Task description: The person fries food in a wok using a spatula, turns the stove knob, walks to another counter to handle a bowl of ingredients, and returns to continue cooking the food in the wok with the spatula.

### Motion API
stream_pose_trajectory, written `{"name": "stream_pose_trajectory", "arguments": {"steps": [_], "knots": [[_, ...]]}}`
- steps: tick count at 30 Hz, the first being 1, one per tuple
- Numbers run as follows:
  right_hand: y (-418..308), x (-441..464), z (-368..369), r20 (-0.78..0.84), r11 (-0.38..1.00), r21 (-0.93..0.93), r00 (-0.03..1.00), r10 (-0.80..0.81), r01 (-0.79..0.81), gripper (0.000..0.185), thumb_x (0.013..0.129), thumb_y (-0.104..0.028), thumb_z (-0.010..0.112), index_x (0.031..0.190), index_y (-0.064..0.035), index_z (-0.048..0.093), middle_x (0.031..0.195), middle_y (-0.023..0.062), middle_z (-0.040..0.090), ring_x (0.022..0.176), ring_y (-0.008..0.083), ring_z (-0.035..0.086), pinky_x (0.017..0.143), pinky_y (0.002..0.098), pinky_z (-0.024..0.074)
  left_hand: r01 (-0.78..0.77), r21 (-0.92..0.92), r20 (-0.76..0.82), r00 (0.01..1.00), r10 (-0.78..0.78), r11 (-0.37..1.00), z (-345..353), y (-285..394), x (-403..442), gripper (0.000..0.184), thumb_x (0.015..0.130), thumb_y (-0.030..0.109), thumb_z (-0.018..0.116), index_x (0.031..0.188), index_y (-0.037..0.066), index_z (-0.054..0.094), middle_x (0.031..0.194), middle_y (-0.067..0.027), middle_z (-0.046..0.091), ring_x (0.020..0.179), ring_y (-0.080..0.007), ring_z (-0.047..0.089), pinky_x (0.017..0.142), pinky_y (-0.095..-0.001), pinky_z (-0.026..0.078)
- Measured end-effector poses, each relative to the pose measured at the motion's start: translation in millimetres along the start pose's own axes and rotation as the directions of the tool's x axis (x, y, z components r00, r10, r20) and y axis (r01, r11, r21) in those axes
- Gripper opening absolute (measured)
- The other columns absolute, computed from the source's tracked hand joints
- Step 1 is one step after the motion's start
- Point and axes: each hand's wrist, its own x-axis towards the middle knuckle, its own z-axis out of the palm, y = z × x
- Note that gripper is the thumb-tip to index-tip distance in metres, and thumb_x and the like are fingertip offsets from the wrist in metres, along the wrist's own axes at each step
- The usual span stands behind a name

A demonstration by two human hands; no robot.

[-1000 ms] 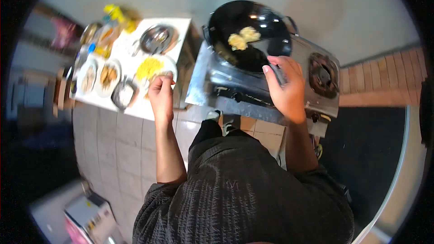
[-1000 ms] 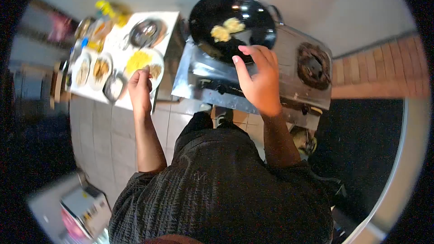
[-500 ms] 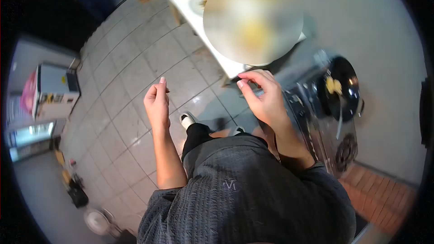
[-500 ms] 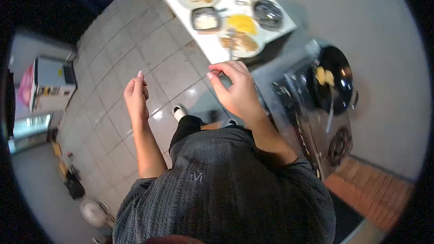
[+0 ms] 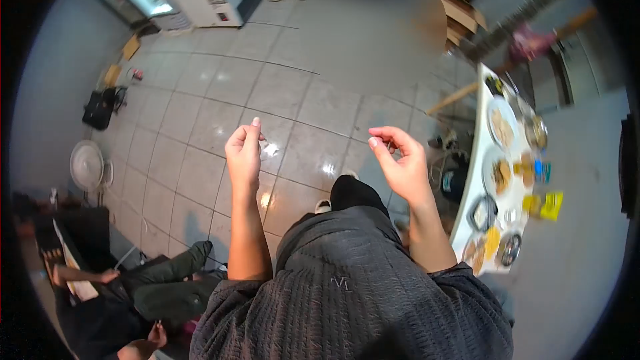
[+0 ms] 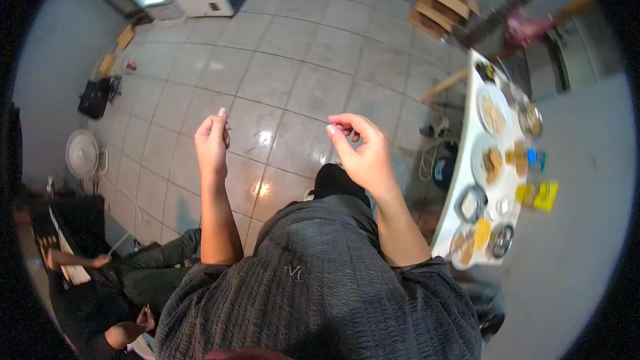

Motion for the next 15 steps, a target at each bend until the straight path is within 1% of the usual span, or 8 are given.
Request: {"name": "stream_pose_trajectory", "arguments": {"steps": [2,4,6,8,9,11,13,15], "knots": [[5.6,41.9,25.7,0.090,1.000,0.008,0.996,-0.024,0.023,0.016,0.079,-0.011,0.063,0.092,-0.0029,0.064,0.078,0.0034,0.063,0.071,0.0097,0.054,0.062,0.0244,0.0399,-0.027,-0.033,-0.056,0.998,0.025,0.999,-17.4,-3.7,27.3,0.034,0.087,0.028,0.058,0.061,0.008,0.049,0.050,0.0098,0.030,0.046,-0.0009,0.021,0.043,-0.0215,0.015],[12.1,92.3,53.3,0.145,0.998,0.062,0.989,-0.013,0.004,0.017,0.079,-0.012,0.063,0.093,-0.0030,0.064,0.078,0.0026,0.063,0.071,0.0084,0.053,0.061,0.0239,0.0401,-0.009,-0.073,-0.122,0.992,0.000,0.997,-29.9,-1.2,58.3,0.033,0.087,0.026,0.058,0.061,0.008,0.050,0.050,0.0097,0.030,0.046,-0.0009,0.021,0.043,-0.0215,0.014],[21.2,144.0,83.0,0.181,0.997,0.076,0.983,-0.039,0.025,0.018,0.079,-0.012,0.064,0.095,-0.0030,0.064,0.077,0.0007,0.062,0.070,0.0075,0.052,0.061,0.0224,0.0396,0.006,-0.060,-0.174,0.985,-0.017,0.998,-43.0,-1.3,94.6,0.031,0.087,0.024,0.056,0.061,0.009,0.047,0.050,0.0074,0.034,0.042,-0.0018,0.025,0.040,-0.0206,0.016],[24.5,196.0,110.8,0.186,0.987,0.156,0.979,-0.077,0.047,0.021,0.079,-0.012,0.064,0.097,-0.0030,0.063,0.076,-0.0013,0.060,0.068,0.0065,0.049,0.060,0.0211,0.0388,-0.001,-0.067,-0.263,0.965,-0.017,0.998,-50.6,2.0,132.1,0.030,0.087,0.023,0.057,0.061,0.009,0.047,0.050,0.0073,0.035,0.042,-0.0018,0.026,0.040,-0.0204,0.017],[20.3,223.6,124.1,0.209,0.985,0.165,0.974,-0.085,0.050,0.021,0.079,-0.012,0.064,0.097,-0.0030,0.063,0.076,-0.0013,0.060,0.068,0.0065,0.049,0.060,0.0211,0.0388,0.002,-0.072,-0.321,0.947,-0.025,0.997,-53.4,7.7,151.2,0.030,0.087,0.022,0.057,0.062,0.010,0.047,0.051,0.0072,0.036,0.042,-0.0018,0.026,0.040,-0.0201,0.017],[7.5,269.8,147.4,0.303,0.989,0.147,0.952,-0.054,0.010,0.024,0.078,-0.012,0.064,0.100,-0.0032,0.061,0.076,-0.0022,0.057,0.067,0.0053,0.047,0.059,0.0200,0.0377,-0.017,-0.087,-0.361,0.932,-0.016,0.996,-58.9,24.0,179.1,0.030,0.087,0.023,0.058,0.062,0.009,0.048,0.051,0.0078,0.035,0.043,-0.0013,0.026,0.041,-0.0201,0.017],[-5.8,316.6,170.6,0.360,0.988,0.148,0.929,-0.082,0.030,0.024,0.079,-0.012,0.064,0.101,-0.0034,0.061,0.077,-0.0021,0.057,0.067,0.0048,0.046,0.058,0.0198,0.0371,-0.051,-0.097,-0.393,0.919,0.009,0.994,-68.1,42.9,211.3,0.031,0.087,0.024,0.058,0.062,0.008,0.050,0.050,0.0084,0.034,0.045,-0.0009,0.026,0.042,-0.0200,0.017],[-19.1,354.0,198.5,0.429,0.989,0.141,0.898,-0.099,0.042,0.025,0.079,-0.012,0.064,0.101,-0.0037,0.061,0.077,-0.0020,0.057,0.067,0.0044,0.046,0.058,0.0195,0.0366,-0.035,-0.137,-0.452,0.892,-0.031,0.990,-80.1,55.9,235.1,0.030,0.086,0.023,0.059,0.063,0.008,0.049,0.051,0.0078,0.035,0.044,-0.0011,0.026,0.041,-0.0203,0.017]]}}
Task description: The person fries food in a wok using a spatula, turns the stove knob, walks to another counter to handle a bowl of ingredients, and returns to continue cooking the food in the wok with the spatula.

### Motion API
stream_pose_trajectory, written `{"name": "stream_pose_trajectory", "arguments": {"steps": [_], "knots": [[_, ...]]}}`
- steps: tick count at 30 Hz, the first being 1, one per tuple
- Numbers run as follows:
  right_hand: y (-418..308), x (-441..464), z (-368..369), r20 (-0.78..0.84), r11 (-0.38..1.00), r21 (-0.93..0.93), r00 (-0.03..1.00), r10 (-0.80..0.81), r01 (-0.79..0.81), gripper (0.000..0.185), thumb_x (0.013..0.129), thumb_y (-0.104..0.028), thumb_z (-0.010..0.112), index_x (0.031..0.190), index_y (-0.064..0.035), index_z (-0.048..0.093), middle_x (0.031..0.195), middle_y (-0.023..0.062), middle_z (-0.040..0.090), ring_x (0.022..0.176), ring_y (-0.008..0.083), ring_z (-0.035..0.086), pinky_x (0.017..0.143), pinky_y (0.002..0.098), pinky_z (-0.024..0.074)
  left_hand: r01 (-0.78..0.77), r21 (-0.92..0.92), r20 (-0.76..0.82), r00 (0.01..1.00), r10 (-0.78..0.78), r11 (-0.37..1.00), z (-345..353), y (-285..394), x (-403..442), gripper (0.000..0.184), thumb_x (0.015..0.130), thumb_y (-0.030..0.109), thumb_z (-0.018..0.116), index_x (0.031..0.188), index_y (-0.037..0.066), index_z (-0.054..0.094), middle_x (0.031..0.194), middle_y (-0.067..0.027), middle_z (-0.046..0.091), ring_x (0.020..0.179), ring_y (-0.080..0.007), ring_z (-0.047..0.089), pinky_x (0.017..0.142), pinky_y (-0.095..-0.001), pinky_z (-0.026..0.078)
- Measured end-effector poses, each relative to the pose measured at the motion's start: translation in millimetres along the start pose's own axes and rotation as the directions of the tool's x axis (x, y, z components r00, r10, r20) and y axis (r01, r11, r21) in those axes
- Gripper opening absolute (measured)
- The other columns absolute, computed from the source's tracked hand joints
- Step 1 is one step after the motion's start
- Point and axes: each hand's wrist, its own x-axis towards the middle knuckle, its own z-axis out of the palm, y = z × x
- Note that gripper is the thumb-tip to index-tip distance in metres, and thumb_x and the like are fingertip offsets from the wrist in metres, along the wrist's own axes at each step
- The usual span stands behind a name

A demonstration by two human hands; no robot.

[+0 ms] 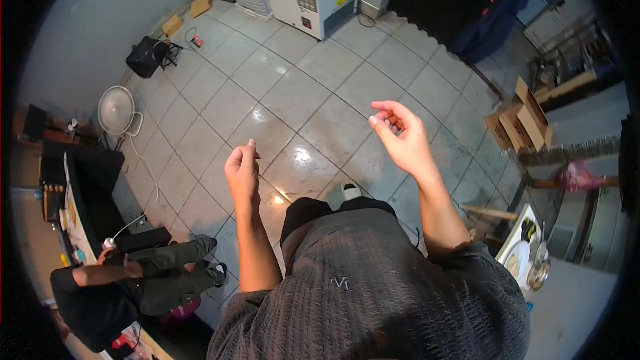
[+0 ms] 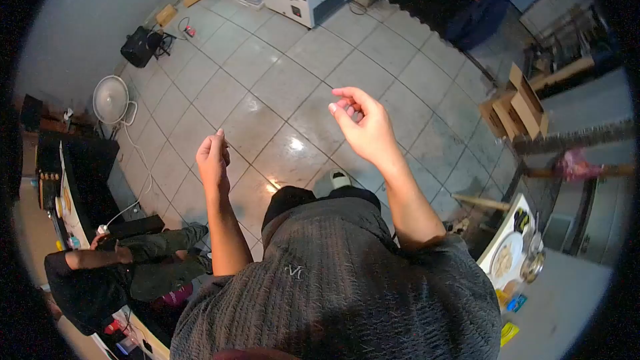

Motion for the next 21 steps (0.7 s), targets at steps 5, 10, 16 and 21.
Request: {"name": "stream_pose_trajectory", "arguments": {"steps": [5,10,16,21], "knots": [[-1.8,107.9,56.1,0.130,0.999,0.015,0.991,-0.040,0.039,0.024,0.079,-0.013,0.064,0.101,-0.0037,0.061,0.077,-0.0019,0.057,0.068,0.0048,0.045,0.058,0.0194,0.0367,-0.002,-0.025,-0.159,0.987,-0.003,1.000,-16.1,8.1,79.9,0.030,0.086,0.023,0.059,0.063,0.008,0.049,0.050,0.0077,0.035,0.044,-0.0014,0.027,0.041,-0.0200,0.018],[14.3,200.2,153.5,0.260,0.999,0.048,0.966,-0.017,0.005,0.023,0.079,-0.012,0.064,0.101,-0.0036,0.061,0.077,-0.0018,0.056,0.067,0.0053,0.046,0.058,0.0199,0.0371,0.023,-0.011,-0.223,0.974,-0.025,1.000,-63.6,4.9,183.4,0.030,0.087,0.024,0.058,0.062,0.009,0.049,0.050,0.0077,0.034,0.044,-0.0015,0.027,0.040,-0.0198,0.019],[-29.9,323.4,271.8,0.278,0.997,0.067,0.959,-0.055,0.038,0.020,0.081,-0.012,0.063,0.099,-0.0032,0.062,0.076,-0.0022,0.056,0.067,0.0045,0.047,0.059,0.0192,0.0370,-0.006,-0.030,-0.312,0.950,-0.004,1.000,-144.0,41.5,331.1,0.032,0.088,0.028,0.056,0.062,0.010,0.048,0.049,0.0075,0.034,0.043,-0.0017,0.026,0.040,-0.0208,0.017],[-70.3,400.8,364.1,0.324,0.988,0.140,0.940,-0.105,0.063,0.014,0.082,-0.012,0.063,0.092,-0.0032,0.060,0.074,-0.0033,0.055,0.065,0.0029,0.046,0.057,0.0183,0.0358,-0.039,-0.065,-0.388,0.922,0.011,0.997,-198.9,98.5,419.9,0.035,0.089,0.032,0.054,0.063,0.010,0.047,0.049,0.0073,0.032,0.043,-0.0022,0.025,0.041,-0.0210,0.017]]}}
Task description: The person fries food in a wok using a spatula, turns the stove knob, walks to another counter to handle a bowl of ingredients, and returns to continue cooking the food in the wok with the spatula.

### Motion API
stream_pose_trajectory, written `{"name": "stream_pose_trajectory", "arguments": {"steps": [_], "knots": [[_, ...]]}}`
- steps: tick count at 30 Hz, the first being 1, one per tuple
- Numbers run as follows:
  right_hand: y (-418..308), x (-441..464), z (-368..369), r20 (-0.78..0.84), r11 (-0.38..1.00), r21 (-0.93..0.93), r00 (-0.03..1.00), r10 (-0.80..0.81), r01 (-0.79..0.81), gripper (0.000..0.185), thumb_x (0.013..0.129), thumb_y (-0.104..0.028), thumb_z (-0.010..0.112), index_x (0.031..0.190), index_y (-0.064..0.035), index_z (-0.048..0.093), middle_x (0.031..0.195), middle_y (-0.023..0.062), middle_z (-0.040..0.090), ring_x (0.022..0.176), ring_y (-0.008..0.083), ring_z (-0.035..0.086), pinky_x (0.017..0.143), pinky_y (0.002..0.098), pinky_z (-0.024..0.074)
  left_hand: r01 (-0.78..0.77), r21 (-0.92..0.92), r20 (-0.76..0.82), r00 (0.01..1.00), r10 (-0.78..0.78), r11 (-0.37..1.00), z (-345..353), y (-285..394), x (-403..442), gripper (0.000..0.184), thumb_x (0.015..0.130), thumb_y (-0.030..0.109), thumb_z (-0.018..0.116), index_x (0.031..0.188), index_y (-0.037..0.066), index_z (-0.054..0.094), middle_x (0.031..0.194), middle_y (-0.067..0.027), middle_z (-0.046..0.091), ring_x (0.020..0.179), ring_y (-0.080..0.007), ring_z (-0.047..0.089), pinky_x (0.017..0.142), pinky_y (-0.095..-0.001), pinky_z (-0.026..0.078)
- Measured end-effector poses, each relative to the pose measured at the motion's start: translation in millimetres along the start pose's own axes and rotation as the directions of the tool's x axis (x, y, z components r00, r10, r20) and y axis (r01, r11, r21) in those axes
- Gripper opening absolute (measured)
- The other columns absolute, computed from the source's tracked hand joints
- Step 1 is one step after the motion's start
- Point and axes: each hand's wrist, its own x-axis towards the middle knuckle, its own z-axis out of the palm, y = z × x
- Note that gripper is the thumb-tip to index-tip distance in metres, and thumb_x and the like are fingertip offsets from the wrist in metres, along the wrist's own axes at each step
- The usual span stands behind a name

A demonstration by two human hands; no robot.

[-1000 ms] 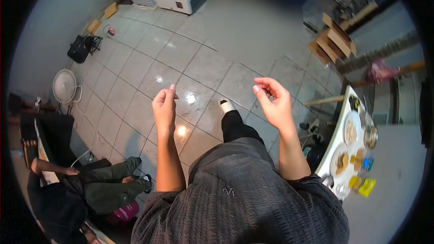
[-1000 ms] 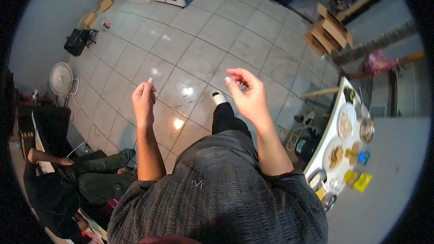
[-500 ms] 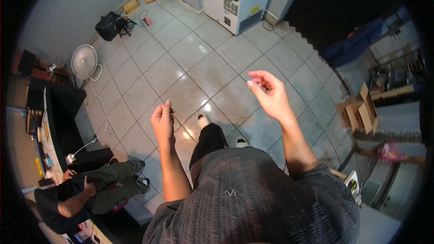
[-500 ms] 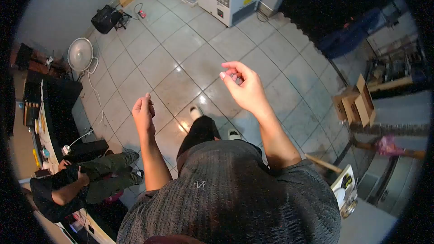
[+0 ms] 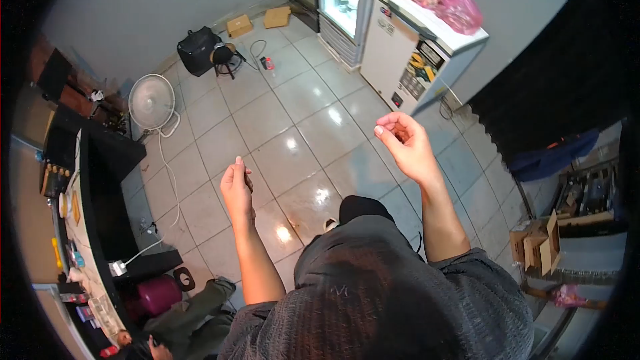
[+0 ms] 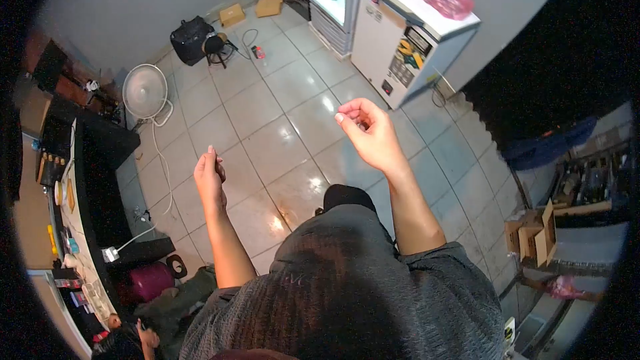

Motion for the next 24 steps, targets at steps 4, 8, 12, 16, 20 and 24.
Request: {"name": "stream_pose_trajectory", "arguments": {"steps": [4,8,12,16,20,24], "knots": [[26.5,83.2,57.3,0.033,0.993,0.117,0.999,0.005,-0.008,0.012,0.082,-0.010,0.063,0.084,-0.0046,0.053,0.070,-0.0035,0.053,0.062,0.0019,0.043,0.055,0.0185,0.0344,-0.001,-0.004,-0.053,0.999,0.001,1.000,-13.5,7.0,78.9,0.036,0.090,0.033,0.053,0.063,0.010,0.047,0.050,0.0072,0.031,0.044,-0.0025,0.025,0.041,-0.0207,0.017],[43.6,181.0,122.0,0.178,0.993,0.116,0.983,-0.035,0.014,0.011,0.083,-0.008,0.062,0.082,-0.0050,0.051,0.069,-0.0025,0.053,0.062,0.0033,0.046,0.058,0.0188,0.0366,0.010,-0.039,-0.120,0.993,-0.014,0.999,-28.6,13.9,162.3,0.037,0.091,0.034,0.051,0.064,0.009,0.049,0.050,0.0073,0.031,0.044,-0.0023,0.025,0.041,-0.0207,0.017],[34.9,285.3,198.1,0.252,0.981,0.192,0.965,-0.068,0.019,0.013,0.086,-0.012,0.059,0.079,-0.0045,0.051,0.070,-0.0009,0.056,0.065,0.0054,0.050,0.062,0.0198,0.0397,0.022,-0.049,-0.224,0.974,-0.032,0.999,-47.8,29.9,253.1,0.036,0.092,0.034,0.049,0.067,0.007,0.053,0.050,0.0071,0.031,0.043,-0.0023,0.024,0.041,-0.0209,0.016],[8.1,378.0,274.6,0.374,0.980,0.197,0.927,-0.039,-0.039,0.019,0.090,-0.019,0.054,0.079,-0.0028,0.054,0.073,0.0012,0.058,0.070,0.0069,0.054,0.065,0.0208,0.0414,-0.012,-0.061,-0.302,0.953,-0.007,0.998,-72.9,64.6,327.7,0.036,0.092,0.033,0.048,0.068,0.007,0.052,0.049,0.0072,0.027,0.041,-0.0034,0.020,0.039,-0.0225,0.014],[-6.7,442.6,351.0,0.435,0.970,0.244,0.894,-0.109,-0.001,0.018,0.090,-0.019,0.054,0.083,-0.0024,0.057,0.073,-0.0002,0.058,0.067,0.0052,0.051,0.062,0.0198,0.0401,-0.081,-0.102,-0.340,0.940,0.042,0.992,-105.6,74.1,391.0,0.037,0.093,0.033,0.047,0.069,0.005,0.052,0.048,0.0073,0.025,0.040,-0.0037,0.019,0.039,-0.0228,0.013],[-7.0,484.4,421.9,0.522,0.984,0.173,0.852,-0.047,-0.051,0.012,0.089,-0.013,0.055,0.087,-0.0018,0.058,0.080,0.0008,0.058,0.075,0.0079,0.054,0.070,0.0226,0.0438,-0.067,-0.140,-0.349,0.937,0.014,0.988,-141.6,74.5,468.2,0.037,0.093,0.031,0.046,0.069,0.004,0.053,0.047,0.0068,0.027,0.041,-0.0029,0.022,0.040,-0.0221,0.016]]}}
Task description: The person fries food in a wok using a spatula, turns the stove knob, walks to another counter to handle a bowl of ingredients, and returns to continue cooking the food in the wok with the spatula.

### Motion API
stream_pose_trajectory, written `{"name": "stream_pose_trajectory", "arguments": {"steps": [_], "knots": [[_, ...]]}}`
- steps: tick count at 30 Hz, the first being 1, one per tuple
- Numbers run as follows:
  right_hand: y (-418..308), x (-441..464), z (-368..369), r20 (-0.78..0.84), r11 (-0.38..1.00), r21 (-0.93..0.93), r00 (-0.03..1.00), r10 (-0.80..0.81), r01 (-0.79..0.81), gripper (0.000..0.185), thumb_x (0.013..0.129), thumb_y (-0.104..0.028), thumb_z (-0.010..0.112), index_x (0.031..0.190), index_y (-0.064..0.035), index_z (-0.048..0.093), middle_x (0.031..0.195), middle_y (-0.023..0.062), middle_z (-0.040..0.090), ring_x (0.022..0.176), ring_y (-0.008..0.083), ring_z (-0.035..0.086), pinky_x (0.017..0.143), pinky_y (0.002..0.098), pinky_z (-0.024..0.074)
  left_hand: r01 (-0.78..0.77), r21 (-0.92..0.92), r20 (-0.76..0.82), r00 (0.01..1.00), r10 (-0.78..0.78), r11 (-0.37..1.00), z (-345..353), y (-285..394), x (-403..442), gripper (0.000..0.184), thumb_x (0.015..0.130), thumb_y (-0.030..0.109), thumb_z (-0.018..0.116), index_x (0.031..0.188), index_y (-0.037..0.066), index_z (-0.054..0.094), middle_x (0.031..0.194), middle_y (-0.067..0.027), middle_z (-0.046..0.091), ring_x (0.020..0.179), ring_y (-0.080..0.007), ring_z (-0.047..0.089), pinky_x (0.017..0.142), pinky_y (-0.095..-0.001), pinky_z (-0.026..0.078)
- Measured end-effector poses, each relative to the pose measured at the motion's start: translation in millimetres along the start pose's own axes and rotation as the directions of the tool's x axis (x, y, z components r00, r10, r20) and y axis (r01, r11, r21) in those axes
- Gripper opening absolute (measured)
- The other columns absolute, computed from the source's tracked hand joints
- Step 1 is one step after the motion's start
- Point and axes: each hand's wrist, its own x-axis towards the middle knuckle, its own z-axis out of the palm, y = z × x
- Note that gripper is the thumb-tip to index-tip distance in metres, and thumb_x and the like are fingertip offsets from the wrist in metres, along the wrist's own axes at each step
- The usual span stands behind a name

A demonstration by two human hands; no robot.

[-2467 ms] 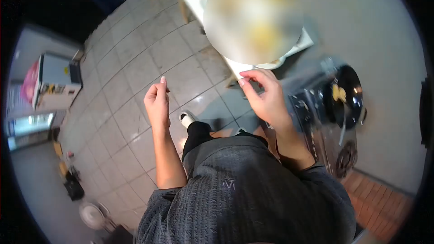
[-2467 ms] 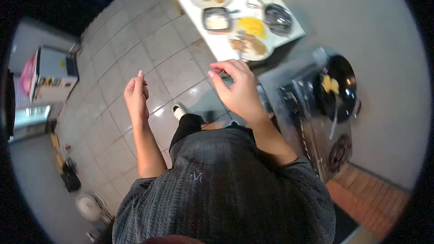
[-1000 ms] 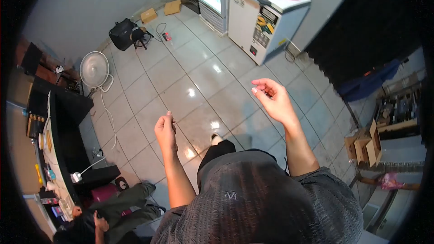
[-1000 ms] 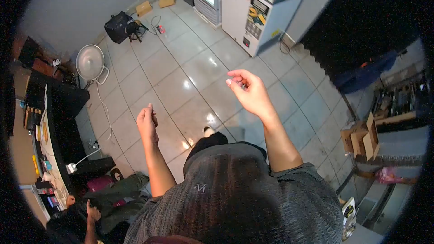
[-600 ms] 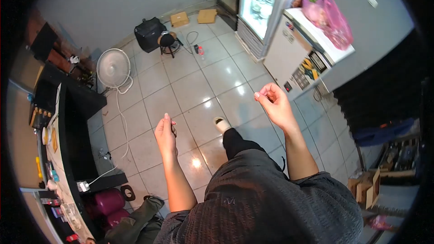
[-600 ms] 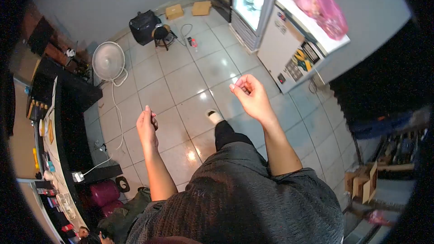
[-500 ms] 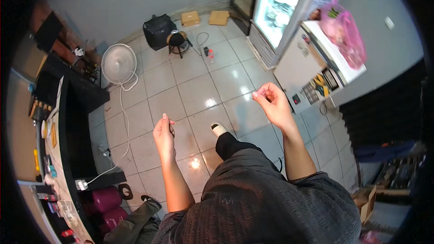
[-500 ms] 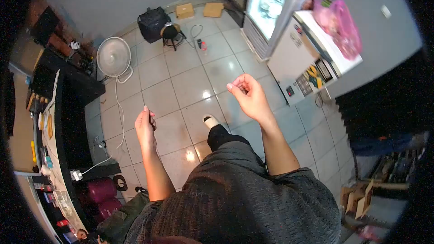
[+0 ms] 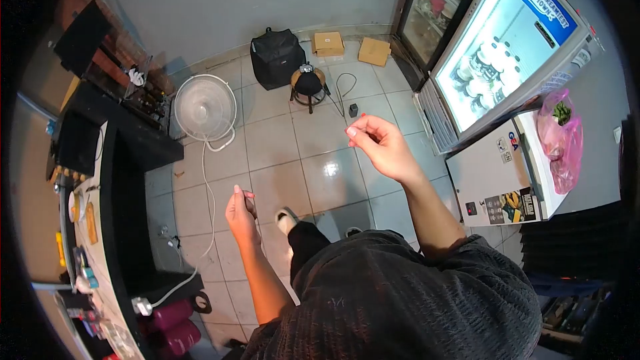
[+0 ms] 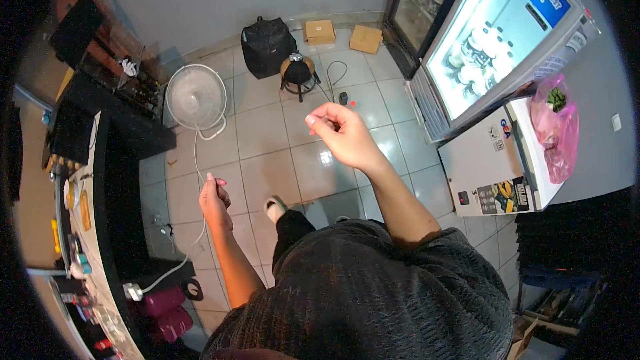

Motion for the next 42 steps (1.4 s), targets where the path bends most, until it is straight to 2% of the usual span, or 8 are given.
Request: {"name": "stream_pose_trajectory", "arguments": {"steps": [2,6,25,30,31,32,35,42], "knots": [[10.8,33.9,23.0,-0.041,0.999,-0.003,0.998,-0.045,0.045,0.013,0.087,-0.015,0.058,0.087,-0.0023,0.059,0.073,-0.0030,0.056,0.062,0.0014,0.045,0.056,0.0182,0.0373,0.022,0.012,0.026,0.999,-0.022,1.000,-3.1,1.5,46.4,0.037,0.093,0.032,0.046,0.069,0.004,0.053,0.047,0.0069,0.027,0.041,-0.0030,0.022,0.040,-0.0219,0.016],[14.3,92.5,70.9,-0.174,0.998,-0.067,0.985,0.010,-0.022,0.012,0.086,-0.014,0.058,0.089,-0.0021,0.059,0.073,-0.0036,0.056,0.062,0.0016,0.043,0.056,0.0182,0.0368,0.074,0.015,0.107,0.991,-0.075,0.997,-11.9,14.2,143.4,0.038,0.093,0.033,0.046,0.069,0.004,0.053,0.048,0.0071,0.027,0.041,-0.0031,0.022,0.040,-0.0218,0.015],[22.6,295.2,67.2,-0.486,0.999,0.044,0.873,0.036,-0.017,0.017,0.085,-0.010,0.060,0.097,0.0013,0.057,0.079,0.0011,0.059,0.075,0.0075,0.056,0.070,0.0209,0.0448,0.139,0.071,0.378,0.912,-0.156,0.988,104.0,68.1,426.1,0.036,0.092,0.035,0.048,0.070,0.007,0.053,0.051,0.0080,0.027,0.043,-0.0027,0.021,0.041,-0.0216,0.014],[13.4,361.9,17.1,-0.657,0.995,0.078,0.753,0.007,0.059,0.038,0.083,-0.006,0.061,0.118,0.0005,0.046,0.077,0.0007,0.058,0.072,0.0058,0.053,0.067,0.0190,0.0427,0.093,0.121,0.445,0.885,-0.138,0.988,184.6,94.5,467.4,0.036,0.092,0.034,0.048,0.069,0.007,0.053,0.050,0.0078,0.028,0.043,-0.0024,0.022,0.041,-0.0211,0.015],[19.1,373.4,0.9,-0.665,0.997,0.029,0.747,-0.029,0.065,0.061,0.083,-0.005,0.061,0.134,-0.0028,0.029,0.079,0.0023,0.059,0.070,0.0060,0.052,0.065,0.0194,0.0421,0.086,0.117,0.450,0.884,-0.129,0.989,199.1,100.8,474.2,0.036,0.092,0.034,0.048,0.069,0.007,0.053,0.050,0.0079,0.027,0.043,-0.0023,0.023,0.041,-0.0209,0.015],[17.8,383.8,-10.7,-0.670,0.997,0.030,0.742,-0.032,0.070,0.061,0.083,-0.005,0.061,0.134,-0.0028,0.029,0.079,0.0023,0.059,0.070,0.0060,0.052,0.065,0.0194,0.0421,0.077,0.114,0.454,0.883,-0.121,0.990,212.0,104.9,482.7,0.036,0.092,0.034,0.048,0.068,0.008,0.052,0.050,0.0079,0.027,0.042,-0.0022,0.023,0.041,-0.0207,0.015],[5.9,406.4,-38.1,-0.736,0.983,-0.109,0.653,-0.180,0.148,0.094,0.083,-0.005,0.061,0.141,-0.0109,-0.012,0.084,0.0070,0.061,0.068,0.0080,0.052,0.063,0.0219,0.0438,0.043,0.115,0.472,0.877,-0.093,0.992,239.1,105.1,506.8,0.036,0.091,0.037,0.050,0.068,0.009,0.052,0.052,0.0077,0.026,0.044,-0.0037,0.022,0.043,-0.0220,0.015],[-5.4,421.6,-59.4,-0.812,0.993,-0.062,0.574,-0.107,0.097,0.088,0.082,-0.007,0.062,0.143,-0.0103,-0.001,0.085,0.0074,0.060,0.071,0.0100,0.053,0.064,0.0239,0.0450,0.077,0.119,0.551,0.824,-0.130,0.990,291.0,98.4,544.2,0.036,0.092,0.033,0.048,0.068,0.007,0.053,0.050,0.0081,0.028,0.042,-0.0019,0.023,0.041,-0.0209,0.015]]}}
